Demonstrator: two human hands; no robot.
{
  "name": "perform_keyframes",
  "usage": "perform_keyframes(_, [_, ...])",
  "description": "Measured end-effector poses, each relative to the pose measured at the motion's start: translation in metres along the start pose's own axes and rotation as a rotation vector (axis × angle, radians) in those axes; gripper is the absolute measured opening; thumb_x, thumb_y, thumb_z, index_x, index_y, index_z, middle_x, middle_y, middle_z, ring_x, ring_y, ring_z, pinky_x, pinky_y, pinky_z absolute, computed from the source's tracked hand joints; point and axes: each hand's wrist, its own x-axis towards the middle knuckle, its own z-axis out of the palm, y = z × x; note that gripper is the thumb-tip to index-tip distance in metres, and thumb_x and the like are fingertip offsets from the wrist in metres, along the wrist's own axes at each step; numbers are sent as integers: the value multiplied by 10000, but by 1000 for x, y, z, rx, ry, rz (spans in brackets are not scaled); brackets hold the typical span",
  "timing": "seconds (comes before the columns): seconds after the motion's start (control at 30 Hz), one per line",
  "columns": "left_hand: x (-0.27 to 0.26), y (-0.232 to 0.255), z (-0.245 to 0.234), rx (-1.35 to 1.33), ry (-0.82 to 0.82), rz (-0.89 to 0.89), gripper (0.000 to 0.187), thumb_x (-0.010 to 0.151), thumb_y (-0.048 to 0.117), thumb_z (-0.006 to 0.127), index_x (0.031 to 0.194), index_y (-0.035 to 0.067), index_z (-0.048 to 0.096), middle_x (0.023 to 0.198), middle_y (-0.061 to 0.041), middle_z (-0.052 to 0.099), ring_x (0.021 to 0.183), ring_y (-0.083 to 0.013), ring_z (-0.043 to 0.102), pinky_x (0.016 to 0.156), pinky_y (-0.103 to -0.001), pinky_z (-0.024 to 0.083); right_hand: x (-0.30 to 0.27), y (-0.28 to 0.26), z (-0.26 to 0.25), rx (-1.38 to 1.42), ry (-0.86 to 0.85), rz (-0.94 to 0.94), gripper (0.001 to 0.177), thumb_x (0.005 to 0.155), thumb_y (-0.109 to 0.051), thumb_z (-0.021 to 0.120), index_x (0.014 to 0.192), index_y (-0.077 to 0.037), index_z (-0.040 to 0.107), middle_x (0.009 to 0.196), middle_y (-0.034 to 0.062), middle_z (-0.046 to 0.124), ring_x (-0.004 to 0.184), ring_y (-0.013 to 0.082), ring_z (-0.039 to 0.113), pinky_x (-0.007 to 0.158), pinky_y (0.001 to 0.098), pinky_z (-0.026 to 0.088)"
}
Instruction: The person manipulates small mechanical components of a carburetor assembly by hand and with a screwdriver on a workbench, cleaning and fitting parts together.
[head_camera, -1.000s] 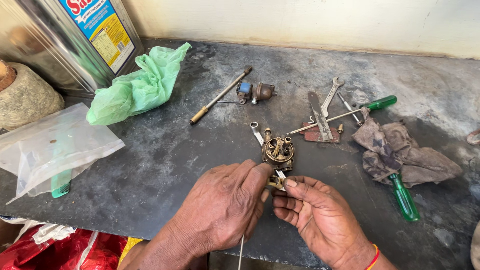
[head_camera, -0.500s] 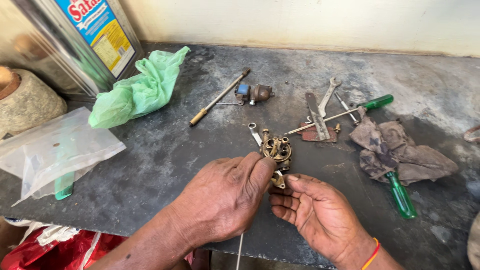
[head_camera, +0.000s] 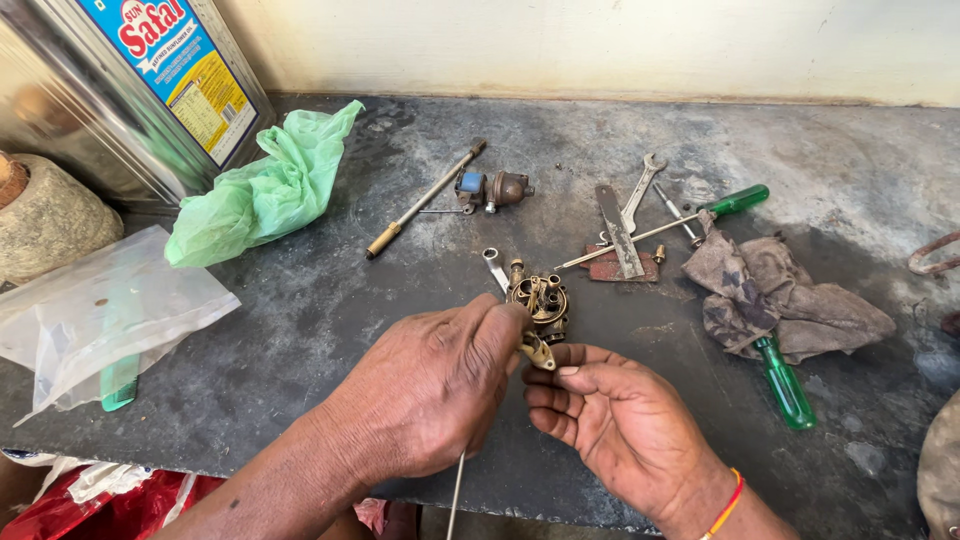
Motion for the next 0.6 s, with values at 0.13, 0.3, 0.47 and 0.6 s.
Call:
perform_keyframes(0.13, [1, -5, 5, -134, 9, -142, 245, 942, 101, 585, 1160, 26, 504, 902, -145, 628, 769, -367, 653, 627, -497, 498, -6, -2, 4, -28, 58, -61, 240, 903, -23, 591, 1113, 68, 659, 1004, 178, 736, 894, 248, 709, 830, 405, 598])
perform_keyframes(0.3, [3, -14, 31, -300, 239, -75, 172, 1058, 142, 520, 1179, 20, 514, 841, -148, 629, 778, -342, 670, 671, -474, 517, -7, -6, 7, -95, 156, -181, 211, 918, -34, 591, 1085, 69, 670, 983, 192, 753, 863, 260, 731, 807, 422, 610])
perform_keyframes(0.47, [5, -20, 51, -361, 331, -9, 185, 1091, 149, 501, 1213, 9, 506, 885, -131, 636, 799, -304, 694, 687, -437, 547, -8, -9, 2, -219, 218, -288, 191, 921, -39, 608, 1060, 63, 691, 966, 193, 773, 836, 252, 740, 786, 415, 601])
perform_keyframes(0.6, [7, -16, 52, -271, 251, -82, 197, 1066, 146, 508, 1212, 15, 505, 847, -126, 621, 739, -291, 682, 638, -431, 551, -4, -8, -3, -337, 257, -347, 163, 917, -26, 646, 1052, 53, 695, 952, 174, 767, 830, 241, 740, 787, 420, 602])
